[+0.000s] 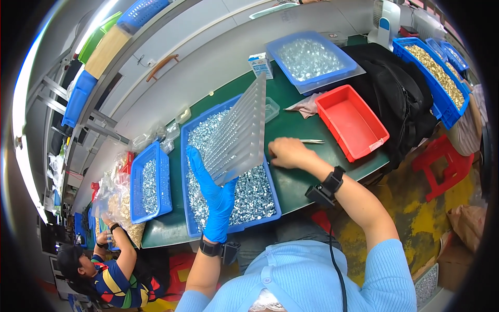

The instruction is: Sorting small metal or plastic components into a grid tray using an alignment template.

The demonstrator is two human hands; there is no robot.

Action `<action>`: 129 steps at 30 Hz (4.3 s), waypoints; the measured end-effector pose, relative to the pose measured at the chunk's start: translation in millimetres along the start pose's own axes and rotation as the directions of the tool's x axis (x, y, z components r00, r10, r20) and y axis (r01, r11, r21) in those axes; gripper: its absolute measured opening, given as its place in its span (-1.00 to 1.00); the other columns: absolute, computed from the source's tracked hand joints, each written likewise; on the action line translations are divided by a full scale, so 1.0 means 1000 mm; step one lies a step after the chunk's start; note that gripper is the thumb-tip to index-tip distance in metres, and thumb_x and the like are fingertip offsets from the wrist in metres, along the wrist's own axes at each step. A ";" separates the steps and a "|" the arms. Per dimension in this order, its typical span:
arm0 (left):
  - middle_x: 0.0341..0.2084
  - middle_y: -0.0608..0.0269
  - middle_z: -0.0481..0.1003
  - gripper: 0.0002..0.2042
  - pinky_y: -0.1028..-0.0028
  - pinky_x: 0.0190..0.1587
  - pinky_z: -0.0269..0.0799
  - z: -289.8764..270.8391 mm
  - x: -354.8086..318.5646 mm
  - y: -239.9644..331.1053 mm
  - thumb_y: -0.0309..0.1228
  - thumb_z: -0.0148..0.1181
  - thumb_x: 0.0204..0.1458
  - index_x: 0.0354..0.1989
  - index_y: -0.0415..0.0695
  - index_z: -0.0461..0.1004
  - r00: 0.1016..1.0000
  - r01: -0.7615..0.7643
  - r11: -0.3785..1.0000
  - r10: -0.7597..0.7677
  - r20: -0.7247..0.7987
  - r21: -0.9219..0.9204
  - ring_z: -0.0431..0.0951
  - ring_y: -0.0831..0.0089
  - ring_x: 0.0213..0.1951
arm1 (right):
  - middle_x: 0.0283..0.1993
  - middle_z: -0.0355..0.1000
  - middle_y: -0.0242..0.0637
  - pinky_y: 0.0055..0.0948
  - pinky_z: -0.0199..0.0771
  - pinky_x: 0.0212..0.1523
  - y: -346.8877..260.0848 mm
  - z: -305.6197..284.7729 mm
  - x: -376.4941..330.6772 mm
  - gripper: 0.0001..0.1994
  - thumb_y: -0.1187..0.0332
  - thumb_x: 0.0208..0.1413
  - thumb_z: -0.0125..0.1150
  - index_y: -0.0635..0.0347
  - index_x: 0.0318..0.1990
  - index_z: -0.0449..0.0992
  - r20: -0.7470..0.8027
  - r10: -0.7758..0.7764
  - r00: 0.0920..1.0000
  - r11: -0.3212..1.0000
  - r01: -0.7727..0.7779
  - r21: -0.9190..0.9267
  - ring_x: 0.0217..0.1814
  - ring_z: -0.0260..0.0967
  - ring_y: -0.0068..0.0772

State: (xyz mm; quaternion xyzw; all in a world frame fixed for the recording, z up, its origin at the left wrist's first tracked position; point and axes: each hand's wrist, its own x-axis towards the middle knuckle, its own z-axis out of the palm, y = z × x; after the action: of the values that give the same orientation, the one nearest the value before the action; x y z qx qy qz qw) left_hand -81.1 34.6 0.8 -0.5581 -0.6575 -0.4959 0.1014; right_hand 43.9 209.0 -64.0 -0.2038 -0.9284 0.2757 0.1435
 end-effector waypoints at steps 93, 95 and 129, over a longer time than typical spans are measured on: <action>-0.97 0.42 -0.04 -0.33 -0.01 0.28 -0.20 -0.229 -0.020 -0.165 0.21 -0.56 0.12 -0.91 0.00 -0.05 0.885 0.006 -0.049 -0.464 0.028 -0.999 0.02 0.56 -0.86 | -0.21 0.38 0.37 -0.69 0.25 -0.87 -0.062 -0.094 -0.036 -0.35 0.24 0.01 -0.04 0.65 0.13 0.01 -0.074 0.309 0.948 0.205 0.009 0.979 -0.42 0.52 -0.13; -0.97 0.41 -0.03 -0.32 0.00 0.26 -0.13 -0.226 -0.023 -0.163 0.21 -0.56 0.12 -0.91 -0.01 -0.03 0.864 -0.002 -0.077 -0.501 0.037 -0.997 0.02 0.57 -0.85 | -0.22 0.38 0.36 -0.70 0.24 -0.87 -0.065 -0.094 -0.038 -0.36 0.25 0.01 -0.04 0.67 0.12 0.02 -0.088 0.314 0.945 0.242 0.009 0.970 -0.40 0.52 -0.10; 0.16 0.14 0.16 -0.50 0.35 -0.10 0.36 -0.259 -0.085 -0.096 -0.21 0.23 -0.04 0.11 0.05 0.29 0.935 -0.080 -0.002 -0.346 -0.075 -0.997 0.33 0.37 0.01 | 0.09 0.23 0.22 -0.20 0.46 -0.14 -0.041 -0.053 0.017 -0.38 0.27 0.05 -0.01 0.40 0.23 0.00 0.282 -0.102 0.954 0.053 -0.277 0.959 0.00 0.34 0.07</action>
State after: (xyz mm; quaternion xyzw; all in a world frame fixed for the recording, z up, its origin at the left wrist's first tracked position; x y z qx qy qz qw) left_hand -239.8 -206.3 16.6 -0.3175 -0.1441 -0.8978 -0.2692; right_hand 36.6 209.2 4.8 -0.0657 -0.4796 0.8697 0.0964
